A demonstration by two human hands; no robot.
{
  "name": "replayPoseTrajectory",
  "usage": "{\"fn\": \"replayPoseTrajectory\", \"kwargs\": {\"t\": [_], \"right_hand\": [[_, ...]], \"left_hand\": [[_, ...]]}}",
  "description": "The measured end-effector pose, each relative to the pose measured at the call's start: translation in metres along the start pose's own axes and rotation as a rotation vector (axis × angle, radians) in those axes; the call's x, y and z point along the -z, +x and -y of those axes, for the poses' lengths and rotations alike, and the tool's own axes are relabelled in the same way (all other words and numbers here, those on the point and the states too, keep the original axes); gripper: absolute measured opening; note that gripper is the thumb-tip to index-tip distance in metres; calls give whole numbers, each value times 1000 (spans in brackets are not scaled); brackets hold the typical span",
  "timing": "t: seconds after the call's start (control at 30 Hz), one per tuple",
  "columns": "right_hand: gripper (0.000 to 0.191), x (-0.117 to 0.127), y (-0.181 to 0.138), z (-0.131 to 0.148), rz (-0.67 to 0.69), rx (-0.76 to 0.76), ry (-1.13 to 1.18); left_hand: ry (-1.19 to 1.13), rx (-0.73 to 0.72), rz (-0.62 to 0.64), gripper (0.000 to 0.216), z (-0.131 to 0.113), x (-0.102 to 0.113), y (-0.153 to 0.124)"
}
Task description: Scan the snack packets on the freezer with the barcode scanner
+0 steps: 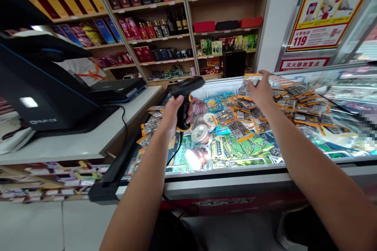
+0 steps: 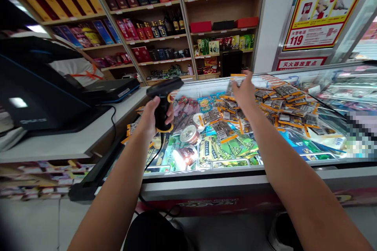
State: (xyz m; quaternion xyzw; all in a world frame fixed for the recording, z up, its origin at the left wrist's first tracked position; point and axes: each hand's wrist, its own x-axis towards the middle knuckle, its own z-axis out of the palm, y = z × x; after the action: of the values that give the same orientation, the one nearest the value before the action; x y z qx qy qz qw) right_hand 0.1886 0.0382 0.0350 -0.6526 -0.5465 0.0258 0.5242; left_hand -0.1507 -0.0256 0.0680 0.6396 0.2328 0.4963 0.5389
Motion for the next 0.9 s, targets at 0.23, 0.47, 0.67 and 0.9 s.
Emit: {"fn": "replayPoseTrajectory", "kwargs": {"t": [0.23,0.47,0.67,0.9], "right_hand": [[122,-3,3,-36,-45,-166,-491],[103,-12,-24,22,-182,139,-465],[58,-96,-86,115,537,255,123],[29,-205,-131,173,777,161,81]], "left_hand": [[-292,-133,-400,46,-29,43,-6],[-387,-105,-712,45,-16,69,-3],[-300,-103,-798,44,-1,76,-1],[-192,-131,-844,44,3,74,-3]]}}
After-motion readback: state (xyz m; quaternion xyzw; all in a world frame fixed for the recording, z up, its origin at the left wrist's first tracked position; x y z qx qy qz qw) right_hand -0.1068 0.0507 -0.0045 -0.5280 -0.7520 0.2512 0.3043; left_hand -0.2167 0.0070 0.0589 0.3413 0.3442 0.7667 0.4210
